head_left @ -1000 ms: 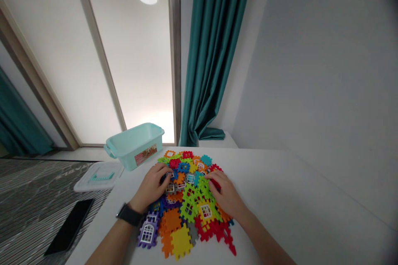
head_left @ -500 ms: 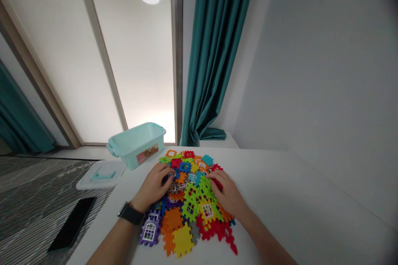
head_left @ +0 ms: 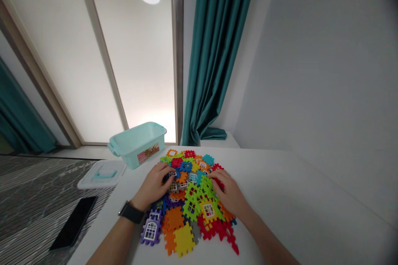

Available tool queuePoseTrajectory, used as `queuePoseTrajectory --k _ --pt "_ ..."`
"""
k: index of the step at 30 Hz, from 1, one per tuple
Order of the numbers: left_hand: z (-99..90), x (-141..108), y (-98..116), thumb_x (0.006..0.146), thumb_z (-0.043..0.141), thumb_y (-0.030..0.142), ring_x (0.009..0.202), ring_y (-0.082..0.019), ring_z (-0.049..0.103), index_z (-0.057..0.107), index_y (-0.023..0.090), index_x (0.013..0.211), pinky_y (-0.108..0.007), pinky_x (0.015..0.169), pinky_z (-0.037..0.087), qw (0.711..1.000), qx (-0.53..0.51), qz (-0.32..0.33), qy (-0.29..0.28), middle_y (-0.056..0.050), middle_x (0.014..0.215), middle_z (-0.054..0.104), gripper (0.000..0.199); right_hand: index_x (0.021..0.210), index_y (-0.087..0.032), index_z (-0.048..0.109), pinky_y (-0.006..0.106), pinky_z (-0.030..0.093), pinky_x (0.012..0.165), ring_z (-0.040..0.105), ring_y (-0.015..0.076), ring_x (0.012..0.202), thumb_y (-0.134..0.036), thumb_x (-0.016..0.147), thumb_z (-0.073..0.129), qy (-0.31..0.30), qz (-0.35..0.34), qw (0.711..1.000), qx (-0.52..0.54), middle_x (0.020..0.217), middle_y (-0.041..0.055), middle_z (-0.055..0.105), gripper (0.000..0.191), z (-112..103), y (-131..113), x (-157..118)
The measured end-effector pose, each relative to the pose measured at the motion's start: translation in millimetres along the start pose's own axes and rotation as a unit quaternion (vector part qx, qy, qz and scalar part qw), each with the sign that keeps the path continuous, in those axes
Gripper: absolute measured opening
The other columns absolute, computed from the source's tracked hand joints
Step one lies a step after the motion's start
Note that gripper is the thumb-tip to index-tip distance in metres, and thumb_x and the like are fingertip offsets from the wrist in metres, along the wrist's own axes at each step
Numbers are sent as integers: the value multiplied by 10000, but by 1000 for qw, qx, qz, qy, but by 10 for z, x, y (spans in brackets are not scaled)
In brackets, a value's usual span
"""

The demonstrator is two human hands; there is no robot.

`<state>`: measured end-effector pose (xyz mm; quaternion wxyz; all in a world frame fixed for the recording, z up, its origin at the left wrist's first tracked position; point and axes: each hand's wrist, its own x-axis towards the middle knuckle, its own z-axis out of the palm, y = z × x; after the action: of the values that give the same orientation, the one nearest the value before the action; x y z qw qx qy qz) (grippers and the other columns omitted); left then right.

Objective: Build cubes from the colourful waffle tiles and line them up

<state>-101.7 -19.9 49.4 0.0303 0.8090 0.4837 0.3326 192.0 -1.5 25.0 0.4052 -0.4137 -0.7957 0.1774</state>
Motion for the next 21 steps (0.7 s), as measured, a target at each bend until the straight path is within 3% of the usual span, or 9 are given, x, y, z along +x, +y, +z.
queuePoseTrajectory --k 21 --pt "-36 -1 -44 975 517 319 981 -254 646 696 219 1005 -421 882 539 1000 0 -16 0 -78 1003 691 207 1011 -228 681 461 496 986 642 256 1050 -192 940 479 -4 -3 1000 -6 1078 84 704 217 0 25 -6"
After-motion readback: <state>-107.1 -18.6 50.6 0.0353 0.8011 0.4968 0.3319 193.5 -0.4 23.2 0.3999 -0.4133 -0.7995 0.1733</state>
